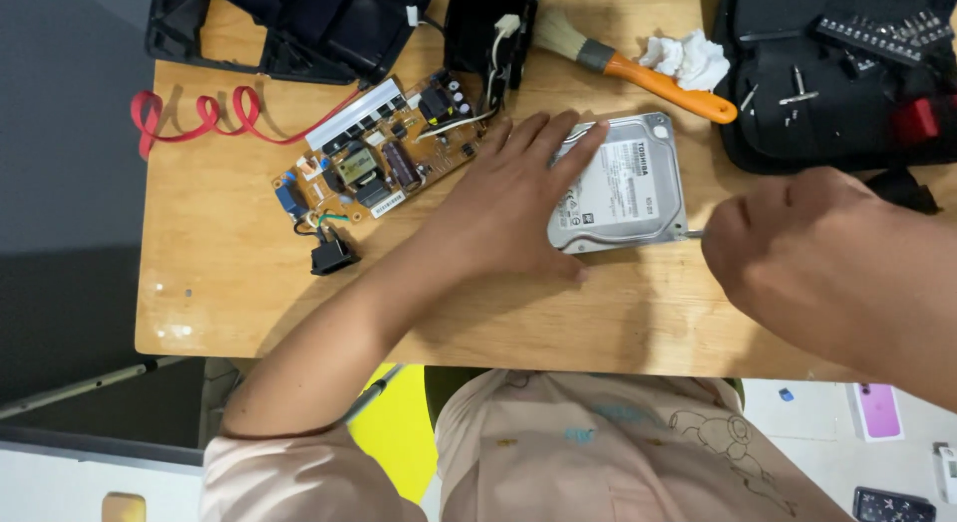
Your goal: Unscrewing and removing a hard drive from an electronic device on a workbench.
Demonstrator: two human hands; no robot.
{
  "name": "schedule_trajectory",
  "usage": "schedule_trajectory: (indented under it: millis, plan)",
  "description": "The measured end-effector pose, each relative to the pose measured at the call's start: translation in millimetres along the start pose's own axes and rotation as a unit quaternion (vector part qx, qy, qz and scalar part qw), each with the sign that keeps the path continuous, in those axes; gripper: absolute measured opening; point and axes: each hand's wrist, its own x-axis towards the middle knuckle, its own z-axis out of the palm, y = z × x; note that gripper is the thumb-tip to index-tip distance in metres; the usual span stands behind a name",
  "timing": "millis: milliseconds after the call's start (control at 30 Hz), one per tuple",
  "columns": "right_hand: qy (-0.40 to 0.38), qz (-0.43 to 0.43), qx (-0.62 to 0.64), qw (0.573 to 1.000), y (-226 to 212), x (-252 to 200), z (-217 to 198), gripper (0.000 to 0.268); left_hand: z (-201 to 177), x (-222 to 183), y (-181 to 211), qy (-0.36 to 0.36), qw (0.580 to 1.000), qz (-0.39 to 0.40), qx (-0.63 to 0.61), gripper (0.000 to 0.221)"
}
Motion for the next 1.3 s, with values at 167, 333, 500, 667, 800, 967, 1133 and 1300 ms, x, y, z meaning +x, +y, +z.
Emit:
schedule_trajectory:
  millis: [167, 333, 500, 667, 800, 967, 1133, 1300]
  plan:
    - [0.042, 0.040, -0.027, 0.998, -13, -5, 33, 0.019, 2, -7, -1, -0.010, 0.999, -0.041, 0.014, 0.142]
    - [0.119, 0.090, -0.057, 0.987, -29, -17, 45, 0.010, 3, -16, 8, 0.058, 0.998, -0.028, 0.004, 0.128]
    - [0.103, 0.146, -0.076, 0.981, -40, -33, 54, 0.014, -7, -22, 40, 0.232, 0.962, -0.015, 0.142, 0.105]
    - [0.090, 0.228, 0.004, 0.969, -51, -46, 66, 0.008, -1, -26, 53, 0.253, 0.952, -0.014, 0.172, 0.112]
    - [0.055, 0.265, 0.088, 0.959, -65, -45, 67, 0.016, 0, -29, 68, 0.264, 0.935, -0.032, 0.235, 0.070]
    - [0.046, 0.303, 0.139, 0.942, -62, -37, 82, 0.026, 6, -30, 68, 0.270, 0.930, -0.034, 0.246, 0.081]
    - [0.074, 0.236, -0.030, 0.969, -50, -42, 65, 0.014, -1, -26, 61, 0.269, 0.938, -0.020, 0.218, 0.089]
    - [0.205, 0.102, -0.156, 0.961, -38, -35, 83, 0.014, -22, -13, 57, 0.212, 0.942, 0.018, 0.260, 0.117]
